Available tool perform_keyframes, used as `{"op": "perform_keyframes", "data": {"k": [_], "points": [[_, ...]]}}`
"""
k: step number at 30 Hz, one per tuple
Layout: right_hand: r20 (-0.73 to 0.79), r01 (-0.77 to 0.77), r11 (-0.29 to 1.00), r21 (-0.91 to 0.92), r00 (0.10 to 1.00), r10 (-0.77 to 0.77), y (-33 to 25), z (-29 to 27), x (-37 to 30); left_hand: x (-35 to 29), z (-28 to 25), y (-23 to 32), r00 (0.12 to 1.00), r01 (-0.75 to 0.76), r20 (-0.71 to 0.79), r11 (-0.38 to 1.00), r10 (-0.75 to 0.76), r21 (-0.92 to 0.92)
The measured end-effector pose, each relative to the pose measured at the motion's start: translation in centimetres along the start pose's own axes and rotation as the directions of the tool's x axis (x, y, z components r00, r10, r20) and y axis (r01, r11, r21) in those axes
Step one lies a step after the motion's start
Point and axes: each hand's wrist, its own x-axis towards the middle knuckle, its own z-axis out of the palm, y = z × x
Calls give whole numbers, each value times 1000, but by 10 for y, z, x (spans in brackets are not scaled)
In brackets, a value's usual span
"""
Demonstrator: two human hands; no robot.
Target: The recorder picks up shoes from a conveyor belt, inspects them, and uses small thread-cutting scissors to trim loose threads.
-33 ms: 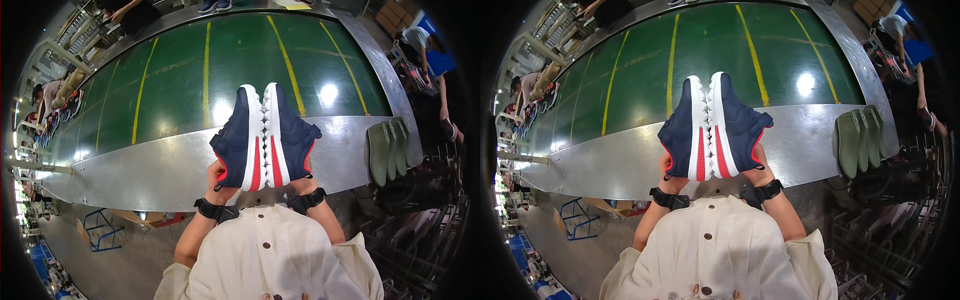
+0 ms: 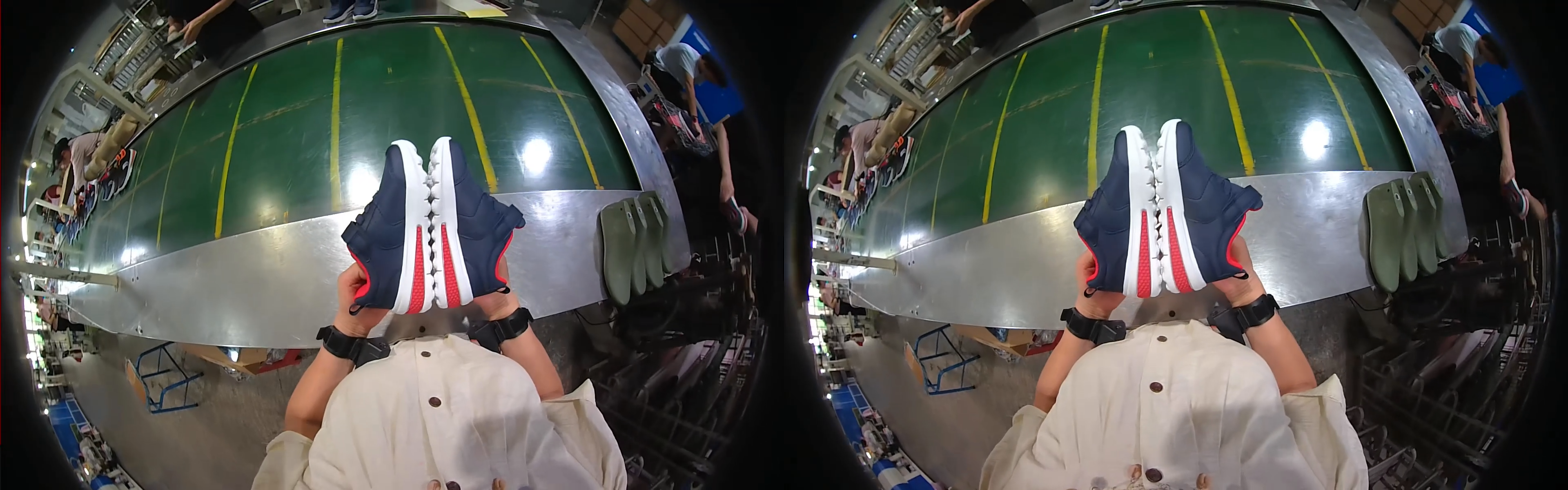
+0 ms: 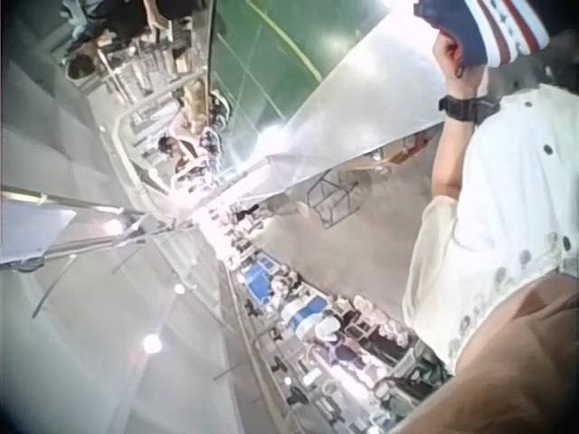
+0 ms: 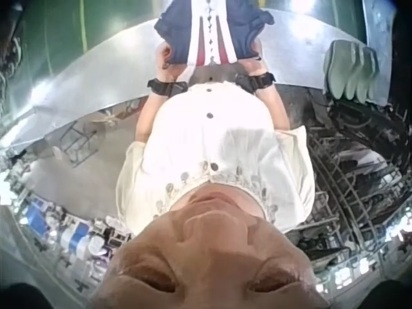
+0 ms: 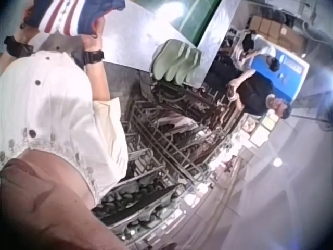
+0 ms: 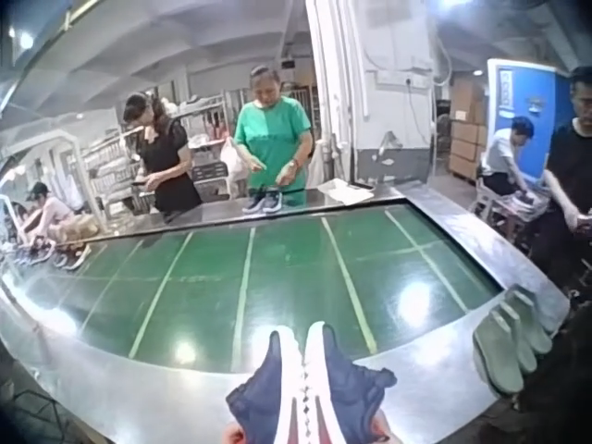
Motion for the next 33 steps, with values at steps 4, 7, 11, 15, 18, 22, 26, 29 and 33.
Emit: {"op": "perform_keyframes", "data": {"k": [4,7,11,15,18,22,26,29,33], "points": [[44,183,853,-488,982,-185,-16,12,-8,-4,-18,-2,902,-429,237,686,361,588],[-97,111,970,-214,986,-134,-26,-18,-10,0,-19,5,917,-392,231,839,325,377],[-114,300,724,-621,880,-462,-39,24,0,7,18,22,892,-439,120,773,436,459],[186,320,78,-944,713,-676,-49,49,0,8,30,17,655,-580,374,120,657,806],[147,191,-5,-982,737,-660,-54,59,-3,9,34,14,645,-499,383,-16,662,867],[212,116,-197,-974,781,-588,-44,52,-5,12,29,6,677,-386,435,-217,593,897],[95,-10,-236,-972,898,-430,-22,40,-6,18,4,-18,819,-264,368,-280,441,923],[66,44,-68,-997,929,-365,-21,31,-10,19,-14,-19,824,-294,384,-266,415,918],[-142,-94,132,-987,896,-421,-33,8,3,37,-39,0,953,-99,-64,501,298,860]]}}
